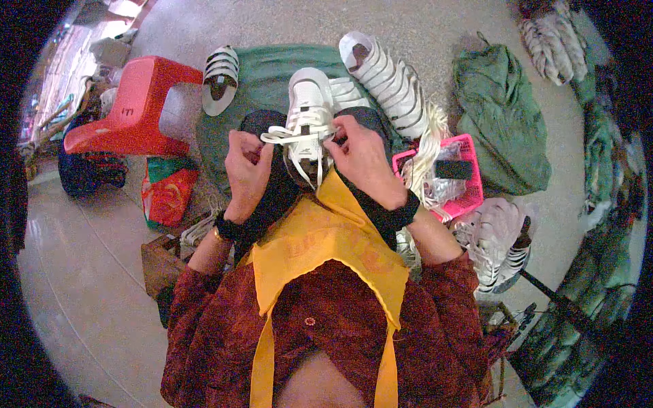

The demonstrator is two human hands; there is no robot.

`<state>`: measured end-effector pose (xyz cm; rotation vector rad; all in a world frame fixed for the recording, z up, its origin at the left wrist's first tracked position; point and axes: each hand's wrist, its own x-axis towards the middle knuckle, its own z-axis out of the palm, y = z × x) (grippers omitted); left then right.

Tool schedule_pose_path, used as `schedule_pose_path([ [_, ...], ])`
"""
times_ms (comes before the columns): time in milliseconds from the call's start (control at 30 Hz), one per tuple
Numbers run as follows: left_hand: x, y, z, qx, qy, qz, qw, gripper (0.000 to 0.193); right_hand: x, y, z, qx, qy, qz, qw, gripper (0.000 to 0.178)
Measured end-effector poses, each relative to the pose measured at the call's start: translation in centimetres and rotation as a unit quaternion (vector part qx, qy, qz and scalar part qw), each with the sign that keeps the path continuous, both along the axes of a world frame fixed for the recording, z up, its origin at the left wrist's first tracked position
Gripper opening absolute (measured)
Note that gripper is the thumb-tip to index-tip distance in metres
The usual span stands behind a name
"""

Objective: The person sits on the floor and threads a white shoelace through the eyelets of a white sneaker. They repeatedly pull the lace through, adjust its length, and tie a knot to secure it.

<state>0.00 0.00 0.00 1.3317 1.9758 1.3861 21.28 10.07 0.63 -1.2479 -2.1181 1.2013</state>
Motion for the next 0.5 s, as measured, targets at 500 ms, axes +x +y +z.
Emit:
schedule_pose_path([
  [500,2.2,-2.2,1.5,-0.043,0.248,-0.340,0.906,0.038,-1.4,0.2,-0.3,0.122,0.025,-0.008,0.992,0.031],
])
